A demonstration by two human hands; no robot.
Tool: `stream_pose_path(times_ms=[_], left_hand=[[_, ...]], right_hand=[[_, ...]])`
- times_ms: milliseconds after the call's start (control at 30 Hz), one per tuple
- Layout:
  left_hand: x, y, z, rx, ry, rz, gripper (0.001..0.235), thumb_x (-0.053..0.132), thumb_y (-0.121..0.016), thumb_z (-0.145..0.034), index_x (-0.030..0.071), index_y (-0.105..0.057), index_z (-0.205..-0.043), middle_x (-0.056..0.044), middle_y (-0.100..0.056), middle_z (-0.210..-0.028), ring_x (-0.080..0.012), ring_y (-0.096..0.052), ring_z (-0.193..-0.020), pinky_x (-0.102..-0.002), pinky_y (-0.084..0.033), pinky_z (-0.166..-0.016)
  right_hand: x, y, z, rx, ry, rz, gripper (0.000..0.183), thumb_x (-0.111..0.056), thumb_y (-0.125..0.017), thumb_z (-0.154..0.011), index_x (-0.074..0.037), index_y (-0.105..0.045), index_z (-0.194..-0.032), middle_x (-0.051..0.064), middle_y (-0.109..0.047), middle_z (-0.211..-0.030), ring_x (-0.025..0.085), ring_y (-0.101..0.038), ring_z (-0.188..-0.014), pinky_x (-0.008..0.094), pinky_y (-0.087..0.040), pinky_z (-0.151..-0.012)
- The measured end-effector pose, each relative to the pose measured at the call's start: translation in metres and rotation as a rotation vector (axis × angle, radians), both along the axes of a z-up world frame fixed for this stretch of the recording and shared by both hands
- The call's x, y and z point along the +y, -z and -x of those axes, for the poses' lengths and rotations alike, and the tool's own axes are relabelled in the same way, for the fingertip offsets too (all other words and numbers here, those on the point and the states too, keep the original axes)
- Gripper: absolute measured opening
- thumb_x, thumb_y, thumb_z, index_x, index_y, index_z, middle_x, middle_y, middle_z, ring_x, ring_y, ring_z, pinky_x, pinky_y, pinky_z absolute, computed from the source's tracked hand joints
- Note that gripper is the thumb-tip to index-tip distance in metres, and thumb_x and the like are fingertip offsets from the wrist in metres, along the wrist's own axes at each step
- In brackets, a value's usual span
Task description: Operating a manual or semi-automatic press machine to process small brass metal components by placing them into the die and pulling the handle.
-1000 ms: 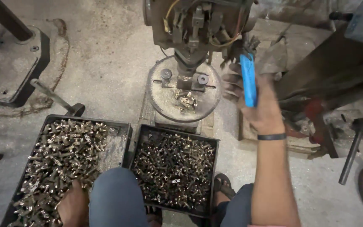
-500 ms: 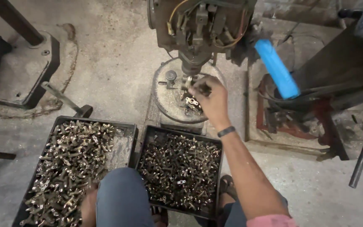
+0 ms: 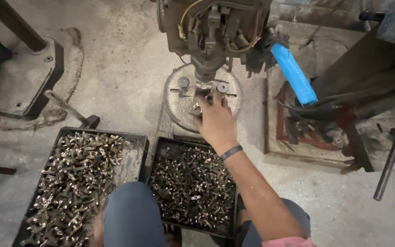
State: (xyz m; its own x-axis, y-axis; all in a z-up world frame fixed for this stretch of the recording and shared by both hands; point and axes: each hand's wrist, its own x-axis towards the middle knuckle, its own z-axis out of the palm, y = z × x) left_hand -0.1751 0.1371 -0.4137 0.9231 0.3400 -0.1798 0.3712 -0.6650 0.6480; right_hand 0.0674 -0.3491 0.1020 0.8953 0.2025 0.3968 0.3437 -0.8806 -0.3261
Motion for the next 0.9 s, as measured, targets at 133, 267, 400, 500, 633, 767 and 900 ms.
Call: stream_pose_path(times_ms=[133, 267, 400, 500, 633, 767, 900], left_hand=[[-0.001, -0.018, -0.002, 0.006, -0.106, 0.075, 0.038, 0.034, -0.053, -0.099, 0.006, -0.073, -0.113, -0.022, -0.075, -0.1, -0.0401, -0.071, -0.09, -0.049, -0.055, -0.079], [-0.043, -0.177, -0.055, -0.054, -0.18, 0.04, 0.036, 0.026, -0.068, -0.088, 0.005, -0.077, -0.115, -0.018, -0.077, -0.099, -0.0301, -0.072, -0.086, -0.044, -0.056, -0.075], [-0.095, -0.329, -0.116, -0.333, -0.203, 0.326, 0.022, 0.008, -0.073, -0.089, 0.004, -0.078, -0.11, -0.013, -0.075, -0.102, -0.0179, -0.067, -0.083, -0.031, -0.054, -0.072], [-0.152, -0.422, -0.169, -0.515, 0.044, 0.37, 0.019, 0.005, -0.078, -0.087, 0.003, -0.076, -0.105, -0.012, -0.073, -0.105, -0.0175, -0.069, -0.086, -0.03, -0.057, -0.073], [-0.251, -0.499, -0.22, -0.506, 0.375, 0.53, 0.021, 0.002, -0.078, -0.085, 0.002, -0.073, -0.105, -0.012, -0.076, -0.107, -0.0187, -0.075, -0.099, -0.031, -0.062, -0.092], [-0.313, -0.476, -0.269, -0.55, 0.468, 0.698, 0.022, -0.002, -0.077, -0.085, -0.001, -0.074, -0.107, -0.013, -0.077, -0.11, -0.0188, -0.076, -0.1, -0.031, -0.062, -0.094], [-0.341, -0.468, -0.292, -0.626, 0.354, 0.81, 0.024, 0.0, -0.085, -0.08, -0.003, -0.07, -0.099, -0.012, -0.075, -0.094, -0.0156, -0.071, -0.081, -0.028, -0.06, -0.073]], right_hand=[[-0.016, -0.009, 0.004, 0.358, -0.087, -0.003, 0.044, -0.04, -0.076, -0.087, -0.018, -0.066, -0.123, 0.018, -0.062, -0.119, 0.034, -0.067, -0.099, 0.048, -0.056, -0.086], [-0.043, -0.046, 0.016, 0.634, -0.167, -0.123, 0.041, -0.037, -0.076, -0.087, -0.017, -0.067, -0.121, 0.013, -0.071, -0.111, 0.027, -0.071, -0.095, 0.041, -0.057, -0.085], [-0.099, -0.022, -0.009, 0.361, -0.105, -0.375, 0.032, -0.015, -0.072, -0.092, -0.008, -0.069, -0.122, 0.01, -0.075, -0.113, 0.019, -0.074, -0.092, 0.034, -0.06, -0.079], [-0.124, -0.013, -0.019, 0.185, -0.045, -0.614, 0.028, -0.007, -0.068, -0.092, -0.004, -0.071, -0.12, 0.009, -0.074, -0.104, 0.016, -0.07, -0.089, 0.031, -0.057, -0.074], [-0.127, -0.043, -0.008, 0.069, 0.134, -1.134, 0.021, -0.007, -0.073, -0.093, -0.004, -0.068, -0.113, 0.0, -0.072, -0.101, 0.008, -0.067, -0.084, 0.024, -0.056, -0.068], [-0.163, -0.05, -0.006, -0.147, 0.146, -1.218, 0.014, -0.006, -0.074, -0.103, -0.002, -0.071, -0.116, 0.002, -0.071, -0.101, 0.01, -0.065, -0.084, 0.025, -0.054, -0.074], [-0.156, -0.1, 0.026, -0.395, -0.088, -1.39, 0.008, -0.007, -0.07, -0.115, -0.003, -0.065, -0.12, 0.006, -0.067, -0.098, 0.015, -0.063, -0.084, 0.029, -0.051, -0.074]])
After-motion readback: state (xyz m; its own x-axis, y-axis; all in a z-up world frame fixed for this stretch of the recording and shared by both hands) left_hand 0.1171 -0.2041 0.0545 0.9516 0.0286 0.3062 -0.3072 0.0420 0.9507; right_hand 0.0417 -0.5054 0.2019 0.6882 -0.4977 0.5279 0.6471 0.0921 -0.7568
